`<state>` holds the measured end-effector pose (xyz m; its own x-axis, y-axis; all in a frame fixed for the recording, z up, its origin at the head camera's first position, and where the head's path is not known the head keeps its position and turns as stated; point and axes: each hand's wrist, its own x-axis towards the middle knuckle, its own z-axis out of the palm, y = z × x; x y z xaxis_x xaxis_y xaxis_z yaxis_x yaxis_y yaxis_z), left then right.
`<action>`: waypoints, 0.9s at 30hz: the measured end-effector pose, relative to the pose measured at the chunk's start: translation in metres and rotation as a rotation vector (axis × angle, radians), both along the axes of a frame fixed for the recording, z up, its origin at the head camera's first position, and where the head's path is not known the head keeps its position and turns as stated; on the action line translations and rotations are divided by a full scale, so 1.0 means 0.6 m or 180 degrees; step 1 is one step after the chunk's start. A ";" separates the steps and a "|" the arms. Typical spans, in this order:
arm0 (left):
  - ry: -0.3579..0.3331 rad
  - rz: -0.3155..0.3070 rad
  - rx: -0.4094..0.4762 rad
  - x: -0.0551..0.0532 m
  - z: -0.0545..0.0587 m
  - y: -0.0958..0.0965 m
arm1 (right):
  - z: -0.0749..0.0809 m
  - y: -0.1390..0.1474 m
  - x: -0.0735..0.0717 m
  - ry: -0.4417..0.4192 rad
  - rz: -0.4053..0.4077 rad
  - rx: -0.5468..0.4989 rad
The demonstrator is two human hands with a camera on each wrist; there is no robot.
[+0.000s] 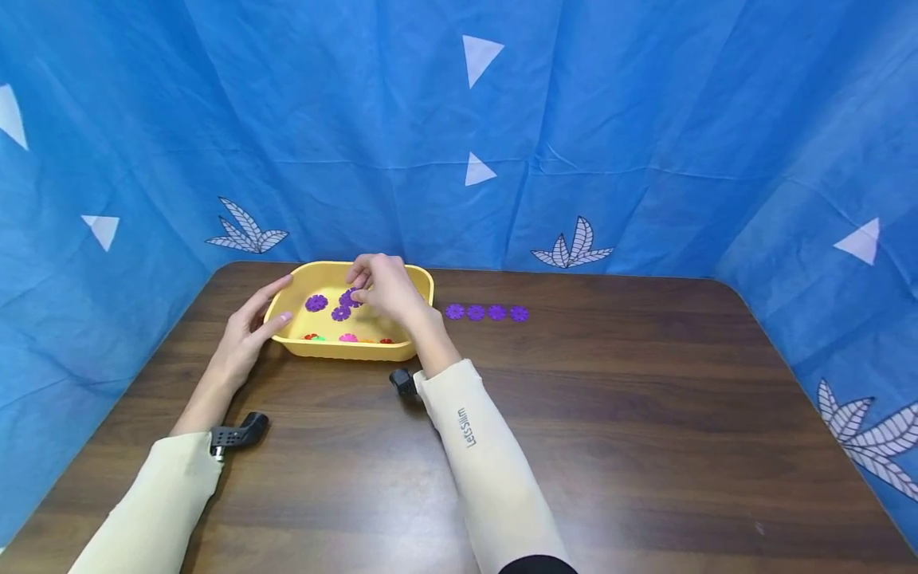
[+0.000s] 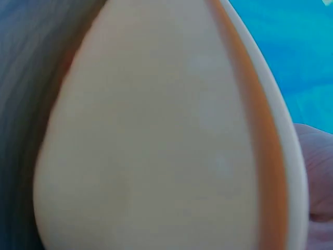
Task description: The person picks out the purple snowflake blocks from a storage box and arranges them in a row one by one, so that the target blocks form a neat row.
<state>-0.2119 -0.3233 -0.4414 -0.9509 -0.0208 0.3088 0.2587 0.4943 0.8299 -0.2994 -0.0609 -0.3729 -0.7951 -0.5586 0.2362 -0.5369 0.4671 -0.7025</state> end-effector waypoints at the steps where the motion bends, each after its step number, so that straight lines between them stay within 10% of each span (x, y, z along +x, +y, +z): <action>1: 0.0006 -0.0004 0.0007 0.000 0.001 -0.001 | 0.002 0.008 -0.001 0.0000 -0.0044 -0.0020; 27: 0.0009 -0.0004 -0.0063 -0.006 0.001 -0.015 | 0.022 0.203 -0.016 0.0105 -0.0442 -0.0201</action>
